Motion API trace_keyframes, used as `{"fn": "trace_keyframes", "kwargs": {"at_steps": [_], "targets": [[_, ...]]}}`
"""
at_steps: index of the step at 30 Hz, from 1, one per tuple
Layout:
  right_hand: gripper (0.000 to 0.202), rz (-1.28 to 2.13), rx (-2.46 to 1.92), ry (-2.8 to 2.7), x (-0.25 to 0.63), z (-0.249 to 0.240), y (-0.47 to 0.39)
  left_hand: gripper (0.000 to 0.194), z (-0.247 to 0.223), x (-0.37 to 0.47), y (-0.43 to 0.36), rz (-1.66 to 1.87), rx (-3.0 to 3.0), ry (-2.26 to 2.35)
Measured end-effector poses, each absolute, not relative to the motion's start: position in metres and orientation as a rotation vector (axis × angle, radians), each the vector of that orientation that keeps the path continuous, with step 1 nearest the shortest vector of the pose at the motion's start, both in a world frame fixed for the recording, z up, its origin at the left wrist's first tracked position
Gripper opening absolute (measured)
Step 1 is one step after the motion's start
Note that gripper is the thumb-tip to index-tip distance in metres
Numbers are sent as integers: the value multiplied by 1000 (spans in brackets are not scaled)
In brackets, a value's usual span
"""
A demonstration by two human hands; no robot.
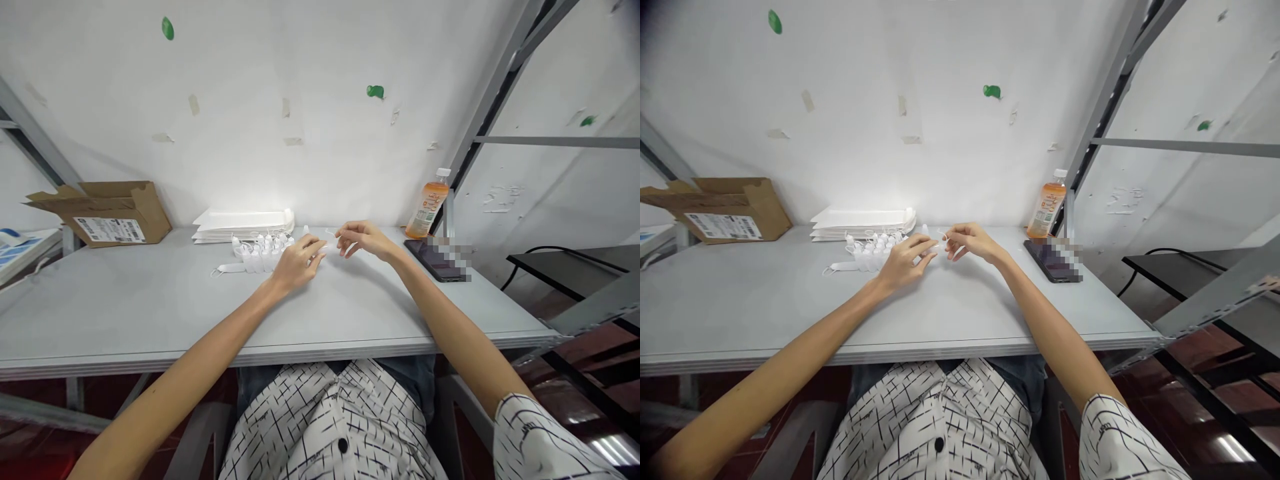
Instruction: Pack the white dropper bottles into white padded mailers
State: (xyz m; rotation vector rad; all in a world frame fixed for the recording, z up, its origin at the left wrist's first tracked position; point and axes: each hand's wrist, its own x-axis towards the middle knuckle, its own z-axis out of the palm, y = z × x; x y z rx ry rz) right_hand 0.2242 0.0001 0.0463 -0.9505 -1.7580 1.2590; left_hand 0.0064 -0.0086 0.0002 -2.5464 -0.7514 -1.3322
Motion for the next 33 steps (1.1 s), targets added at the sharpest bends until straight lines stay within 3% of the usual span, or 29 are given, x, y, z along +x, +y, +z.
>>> {"fn": "trace_keyframes", "kwargs": {"at_steps": [5, 8, 15, 21, 29, 33], "targets": [[20, 643, -1224, -1766, 272, 45, 22, 36, 1, 2, -9, -1271, -2614, -898], [14, 423, -1369, -1775, 294, 42, 30, 33, 2, 2, -11, -1233, -2646, -921], [7, 367, -1583, -1942, 295, 31, 34, 25, 4, 2, -12, -1171, -2670, -1035], [22, 93, -1795, -2002, 301, 30, 36, 23, 6, 1, -13, -1143, -2672, -1066], [37, -24, -1945, -2213, 287, 18, 40, 37, 9, 4, -18, -932, -2754, -1220], [35, -85, -1991, -2229, 281, 16, 39, 42, 12, 5, -22, -797, -2869, -1263]]}}
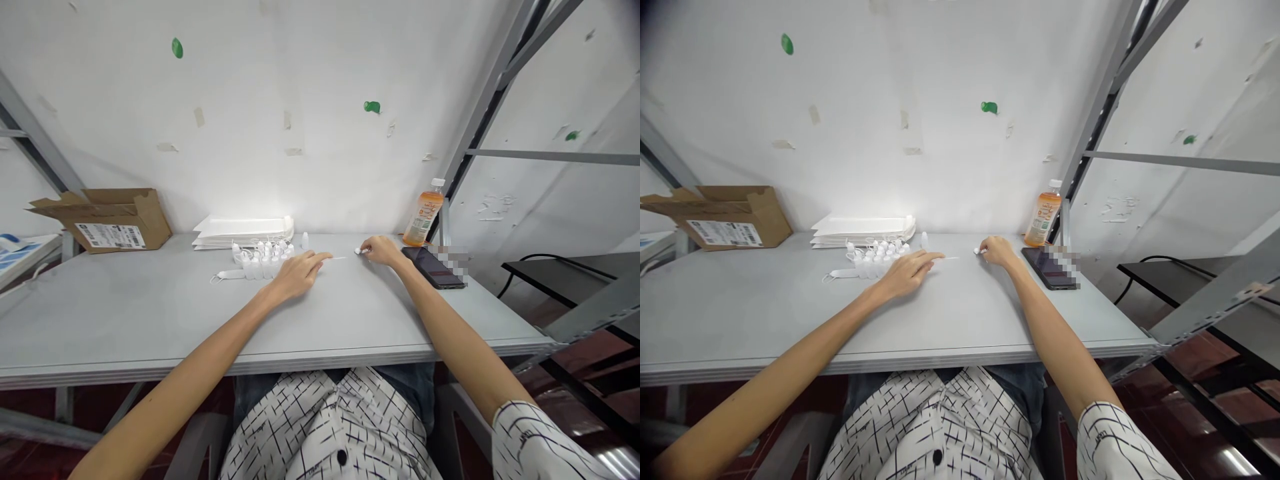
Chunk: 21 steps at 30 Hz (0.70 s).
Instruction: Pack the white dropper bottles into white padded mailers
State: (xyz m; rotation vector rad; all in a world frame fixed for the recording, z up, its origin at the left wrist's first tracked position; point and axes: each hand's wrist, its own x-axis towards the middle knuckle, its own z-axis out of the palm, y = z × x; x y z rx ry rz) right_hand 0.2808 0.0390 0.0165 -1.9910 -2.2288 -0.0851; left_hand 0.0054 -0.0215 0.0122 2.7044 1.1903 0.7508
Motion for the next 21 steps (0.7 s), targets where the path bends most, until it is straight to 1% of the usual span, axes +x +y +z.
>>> {"fn": "trace_keyframes", "kwargs": {"at_steps": [6, 13, 21], "targets": [[28, -134, -1954, -2170, 275, 24, 33, 35, 17, 5, -24, 652, 2627, 1199], [31, -99, -1830, -2052, 267, 28, 29, 33, 9, 8, -23, 712, 2555, 1178], [17, -115, -1719, -2095, 241, 23, 23, 32, 6, 10, -24, 761, 2461, 1151]]}}
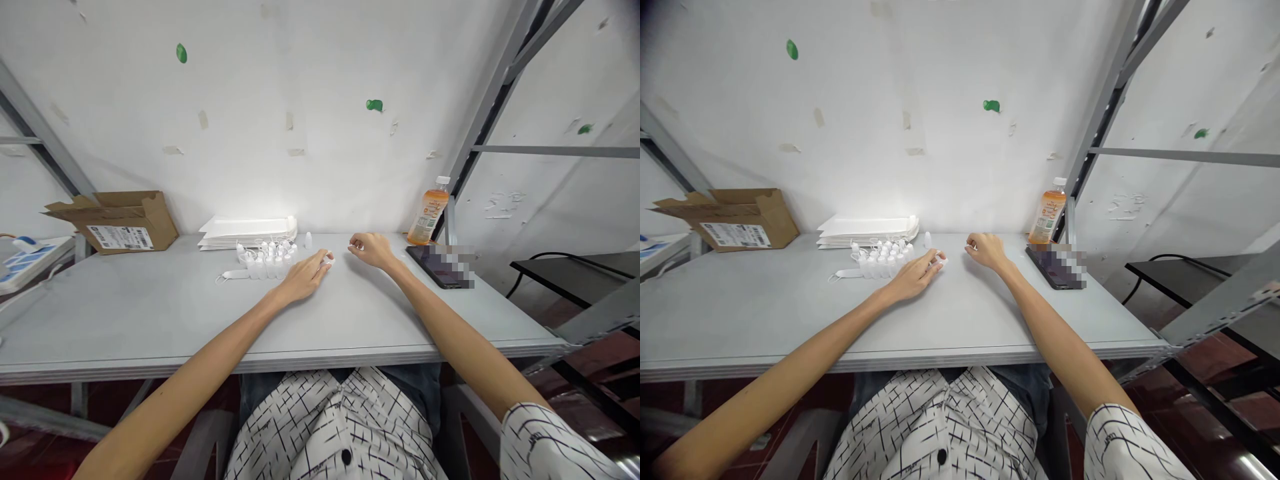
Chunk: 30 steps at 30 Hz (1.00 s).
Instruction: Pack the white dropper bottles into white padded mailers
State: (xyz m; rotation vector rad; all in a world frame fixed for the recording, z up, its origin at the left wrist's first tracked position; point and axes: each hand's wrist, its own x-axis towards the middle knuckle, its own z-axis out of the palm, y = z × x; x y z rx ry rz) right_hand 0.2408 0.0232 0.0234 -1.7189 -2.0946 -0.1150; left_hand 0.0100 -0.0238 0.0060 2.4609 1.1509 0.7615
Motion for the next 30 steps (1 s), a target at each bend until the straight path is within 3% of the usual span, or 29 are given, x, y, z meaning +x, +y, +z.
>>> {"fn": "trace_keyframes", "kwargs": {"at_steps": [5, 12, 20, 30], "targets": [[12, -51, -1614, -2122, 221, 15, 13, 31, 0, 14, -23, 763, 2410, 1159], [22, 174, -1481, -1987, 198, -1, -2, 24, -6, 29, -12, 679, 2374, 1341], [39, 918, -1124, -1403, 206, -4, -5, 28, -9, 48, 3, 1115, 2095, 1166], [44, 966, -983, -1279, 202, 23, -14, 31, 3, 43, -7, 1386, 1682, 1074]]}}
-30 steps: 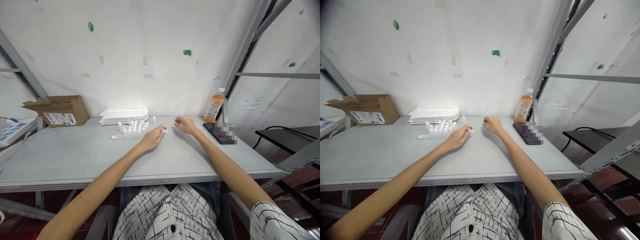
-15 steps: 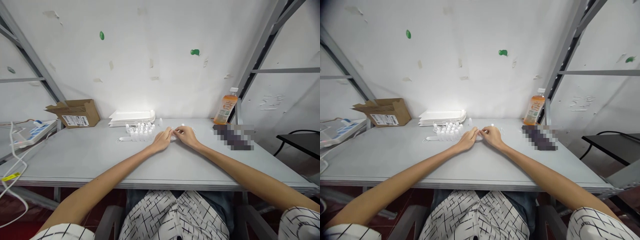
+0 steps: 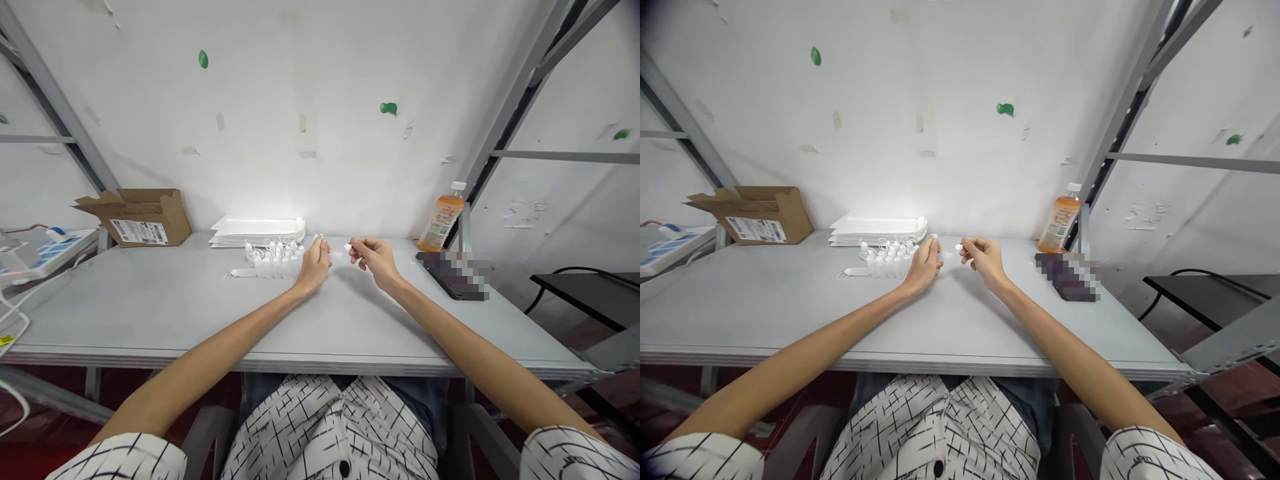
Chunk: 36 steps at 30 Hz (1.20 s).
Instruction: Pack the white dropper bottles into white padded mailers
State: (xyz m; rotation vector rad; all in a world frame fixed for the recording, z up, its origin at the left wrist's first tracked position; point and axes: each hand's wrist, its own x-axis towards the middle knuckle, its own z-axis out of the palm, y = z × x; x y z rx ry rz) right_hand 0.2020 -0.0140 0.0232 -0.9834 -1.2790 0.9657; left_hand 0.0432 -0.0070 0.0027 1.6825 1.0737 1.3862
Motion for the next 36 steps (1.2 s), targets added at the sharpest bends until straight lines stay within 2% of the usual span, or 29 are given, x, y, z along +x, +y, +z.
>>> {"fn": "trace_keyframes", "kwargs": {"at_steps": [16, 36], "targets": [[44, 965, -899, -1514, 197, 30, -25, 35, 10, 40, -9, 1433, 1708, 1098], [36, 1033, -812, -1647, 201, 35, -26, 28, 16, 37, -8, 1419, 1749, 1075]]}}
